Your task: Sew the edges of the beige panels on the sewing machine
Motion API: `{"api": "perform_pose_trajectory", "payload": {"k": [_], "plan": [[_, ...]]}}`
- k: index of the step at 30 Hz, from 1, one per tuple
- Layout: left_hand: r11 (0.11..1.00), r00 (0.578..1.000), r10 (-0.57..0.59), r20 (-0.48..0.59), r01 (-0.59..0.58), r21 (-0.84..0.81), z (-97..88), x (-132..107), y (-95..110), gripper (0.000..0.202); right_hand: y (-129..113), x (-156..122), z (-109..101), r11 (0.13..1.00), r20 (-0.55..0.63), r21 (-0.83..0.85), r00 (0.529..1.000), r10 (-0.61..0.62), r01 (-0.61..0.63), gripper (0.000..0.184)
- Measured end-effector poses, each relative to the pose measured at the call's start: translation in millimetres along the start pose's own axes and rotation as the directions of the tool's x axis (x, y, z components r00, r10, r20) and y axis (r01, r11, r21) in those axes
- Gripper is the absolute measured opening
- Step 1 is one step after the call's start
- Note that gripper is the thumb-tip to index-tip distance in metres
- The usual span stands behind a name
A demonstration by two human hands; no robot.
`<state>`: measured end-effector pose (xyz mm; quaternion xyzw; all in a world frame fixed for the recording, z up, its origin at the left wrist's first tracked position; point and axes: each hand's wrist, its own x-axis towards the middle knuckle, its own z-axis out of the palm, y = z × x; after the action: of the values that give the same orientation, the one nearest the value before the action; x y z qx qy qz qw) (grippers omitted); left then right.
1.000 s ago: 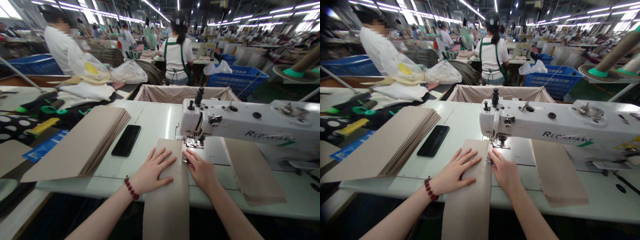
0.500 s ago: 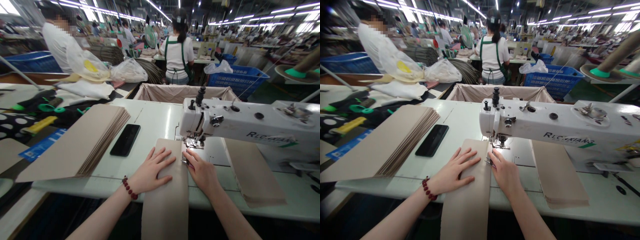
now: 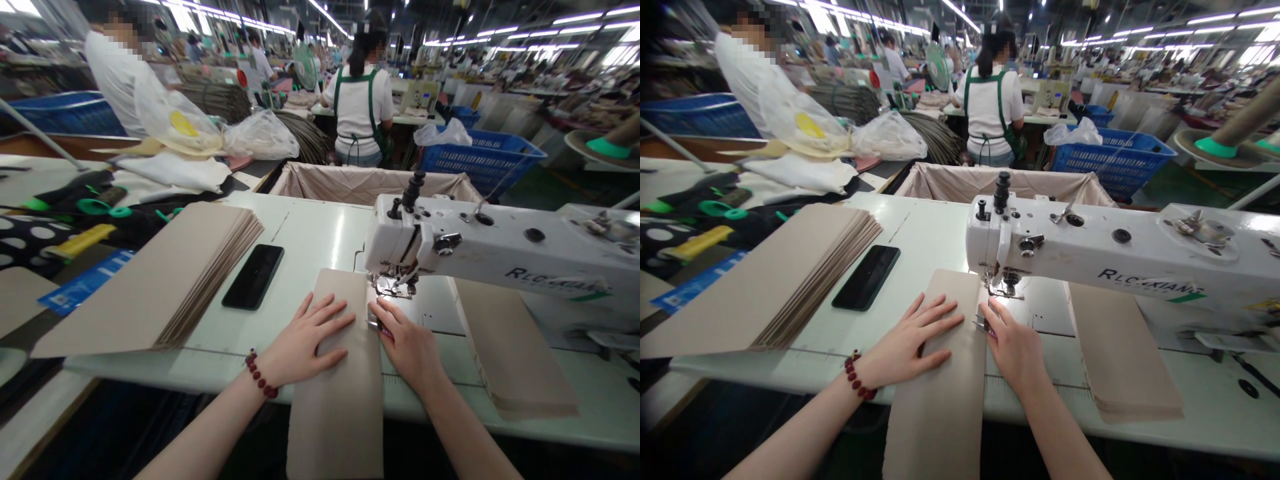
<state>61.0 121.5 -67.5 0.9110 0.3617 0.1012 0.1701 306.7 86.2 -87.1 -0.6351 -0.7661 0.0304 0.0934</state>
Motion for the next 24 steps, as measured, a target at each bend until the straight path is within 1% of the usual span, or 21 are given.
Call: {"api": "perform_pose_trajectory", "payload": {"k": [11, 24], "plan": [[1.000, 1.000, 0.003, 0.009, -0.003, 0.008, -0.8, 0.3, 2.0, 0.054, 0.5, -1.2, -1.2, 1.000, -0.001, 0.023, 1.000, -0.012, 0.012, 0.049], [1.000, 1.000, 0.015, 0.010, -0.016, 0.008, -0.3, 0.5, 1.0, 0.053, 0.7, -0.6, -1.7, 0.999, 0.001, 0.032, 1.000, -0.012, 0.012, 0.051]]}}
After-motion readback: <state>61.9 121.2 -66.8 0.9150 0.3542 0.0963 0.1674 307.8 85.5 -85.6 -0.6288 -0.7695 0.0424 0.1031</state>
